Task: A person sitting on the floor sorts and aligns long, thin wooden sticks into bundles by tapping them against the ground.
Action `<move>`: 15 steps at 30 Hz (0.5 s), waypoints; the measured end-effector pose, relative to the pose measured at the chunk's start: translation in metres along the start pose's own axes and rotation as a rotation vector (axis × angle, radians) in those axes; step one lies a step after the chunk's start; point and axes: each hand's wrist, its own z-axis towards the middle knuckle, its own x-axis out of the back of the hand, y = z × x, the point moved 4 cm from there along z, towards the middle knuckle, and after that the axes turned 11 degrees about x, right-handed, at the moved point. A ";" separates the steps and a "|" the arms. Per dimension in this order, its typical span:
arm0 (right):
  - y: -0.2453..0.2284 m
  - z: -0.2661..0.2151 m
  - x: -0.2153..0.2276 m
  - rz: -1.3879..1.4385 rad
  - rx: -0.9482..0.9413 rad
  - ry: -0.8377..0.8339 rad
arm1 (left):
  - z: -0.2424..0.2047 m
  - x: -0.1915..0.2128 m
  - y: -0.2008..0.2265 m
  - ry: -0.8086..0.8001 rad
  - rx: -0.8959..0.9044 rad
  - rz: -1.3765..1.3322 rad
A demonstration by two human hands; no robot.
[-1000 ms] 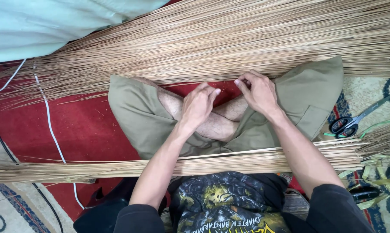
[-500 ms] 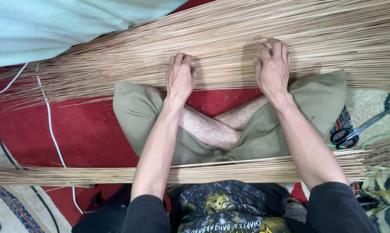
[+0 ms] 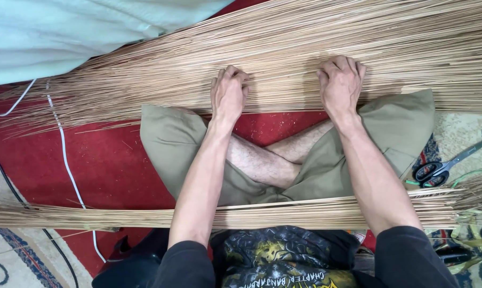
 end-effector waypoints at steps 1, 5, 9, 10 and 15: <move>0.001 0.000 -0.001 0.008 -0.005 0.006 | 0.000 0.001 0.000 -0.004 0.009 -0.009; -0.002 0.002 0.005 0.049 -0.007 0.036 | -0.001 0.006 0.002 -0.007 0.000 -0.033; -0.005 0.004 0.009 0.051 0.003 0.052 | 0.002 -0.004 -0.001 0.026 0.009 -0.049; -0.003 0.003 0.008 0.062 0.000 0.060 | 0.002 -0.002 0.000 0.038 0.002 -0.061; -0.010 0.009 0.019 0.093 0.000 0.087 | -0.001 0.015 0.013 0.058 -0.025 -0.078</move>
